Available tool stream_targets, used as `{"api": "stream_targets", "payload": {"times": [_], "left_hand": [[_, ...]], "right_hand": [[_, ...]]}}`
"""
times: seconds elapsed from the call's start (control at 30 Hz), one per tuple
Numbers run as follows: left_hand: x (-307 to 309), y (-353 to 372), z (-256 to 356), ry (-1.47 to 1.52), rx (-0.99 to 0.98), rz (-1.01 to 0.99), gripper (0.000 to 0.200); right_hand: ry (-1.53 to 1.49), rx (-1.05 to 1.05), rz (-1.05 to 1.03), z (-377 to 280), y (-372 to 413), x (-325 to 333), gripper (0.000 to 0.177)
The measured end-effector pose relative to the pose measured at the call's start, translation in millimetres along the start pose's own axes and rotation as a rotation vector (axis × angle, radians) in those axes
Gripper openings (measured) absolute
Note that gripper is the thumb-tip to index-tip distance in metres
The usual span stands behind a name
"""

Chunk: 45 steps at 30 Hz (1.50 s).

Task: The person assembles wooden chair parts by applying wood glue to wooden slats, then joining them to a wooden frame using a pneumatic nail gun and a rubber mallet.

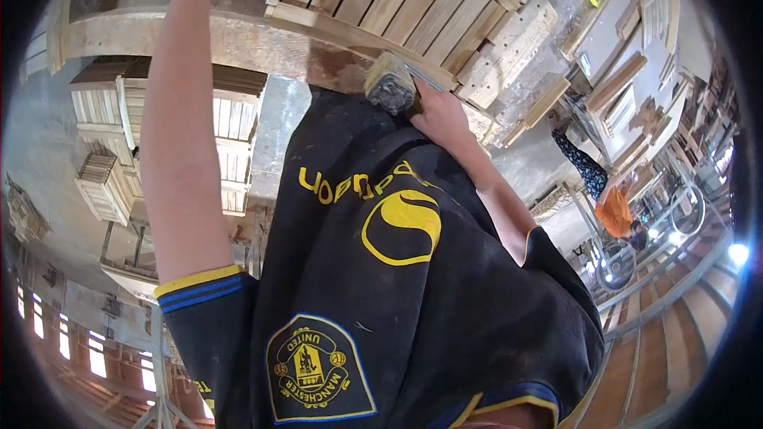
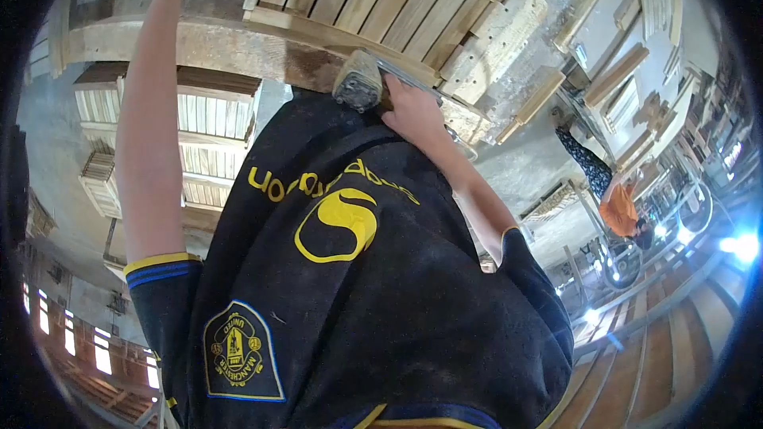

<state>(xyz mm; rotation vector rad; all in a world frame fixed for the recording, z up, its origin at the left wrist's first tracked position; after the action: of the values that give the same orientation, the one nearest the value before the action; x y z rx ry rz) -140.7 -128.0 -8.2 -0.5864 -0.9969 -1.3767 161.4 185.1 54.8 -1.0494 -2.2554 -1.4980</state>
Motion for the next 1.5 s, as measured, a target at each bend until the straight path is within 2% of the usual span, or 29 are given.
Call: {"api": "stream_targets", "payload": {"times": [0.1,0.23,0.3,0.4,0.53,0.6,0.63,0.7,0.83,0.9,1.0,1.23,1.33,1.4,1.43,1.5], "left_hand": [[-4.8,-6.7,-5.7,-0.078,-0.003,-0.008,0.029],[-5.0,-9.4,-7.4,-0.096,0.009,-0.041,0.029],[-4.1,-4.1,-4.9,-0.010,-0.010,0.012,0.029],[-4.6,-3.8,-6.6,-0.046,-0.047,0.054,0.029],[-9.3,-7.4,-13.9,-0.065,-0.023,0.012,0.030],[-15.4,-9.9,-21.4,0.027,-0.165,0.196,0.031],[-11.5,-12.3,-20.5,0.033,-0.168,0.194,0.031],[-3.4,-19.5,-21.6,0.186,-0.040,-0.103,0.040],[-21.4,-31.2,-36.7,0.096,-0.057,-0.068,0.028],[-33.7,-34.3,-43.5,0.037,-0.133,0.139,0.027],[-23.6,-29.4,-33.3,0.146,-0.034,0.018,0.028],[-21.9,-25.3,-31.0,0.099,-0.113,0.102,0.029],[-23.4,-27.7,-32.8,0.114,-0.103,0.074,0.029],[-25.7,-33.8,-43.5,0.249,-0.071,0.006,0.030],[-22.2,-28.6,-44.5,0.227,-0.070,0.022,0.030],[-20.0,-10.0,-24.9,0.055,-0.151,0.259,0.033]], "right_hand": [[-0.026,-0.076,0.032,27.5,17.7,-5.7,0.066],[-0.023,-0.074,0.096,44.8,25.7,-12.3,0.063],[-0.022,-0.104,0.086,45.9,26.9,-11.2,0.062],[-0.014,-0.057,0.139,49.1,28.2,-14.2,0.062],[-0.018,-0.084,0.116,51.4,32.9,-12.4,0.061],[-0.054,-0.145,0.087,53.3,38.2,-8.9,0.059],[-0.051,-0.150,0.091,56.3,42.6,-7.4,0.059],[-0.056,-0.199,0.074,70.0,52.8,-4.7,0.060],[-0.090,-0.233,0.158,96.2,66.4,-11.1,0.060],[-0.083,-0.320,0.128,97.8,68.1,-6.9,0.058],[-0.079,-0.345,0.111,93.6,67.7,-1.1,0.057],[-0.088,-0.319,0.147,98.2,68.0,-5.1,0.058],[-0.098,-0.374,0.130,92.4,69.6,0.9,0.056],[-0.081,-0.401,0.147,109.3,75.6,-9.6,0.051],[-0.065,-0.423,0.167,116.3,74.5,-12.3,0.046],[-0.231,-0.403,0.278,111.3,79.4,0.4,0.037]]}}
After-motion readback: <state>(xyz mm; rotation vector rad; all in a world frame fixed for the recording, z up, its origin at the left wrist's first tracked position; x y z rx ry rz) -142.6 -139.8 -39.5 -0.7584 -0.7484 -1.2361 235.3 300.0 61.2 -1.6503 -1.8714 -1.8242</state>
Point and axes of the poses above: each hand's wrist, its own y-axis away from the middle knuckle, its own x-axis out of the back of the hand, z = x × y, the point moved 1 cm from there along -y, towards the middle knuckle, and after that the axes turned 4 degrees about -y, right-handed, at the moved point
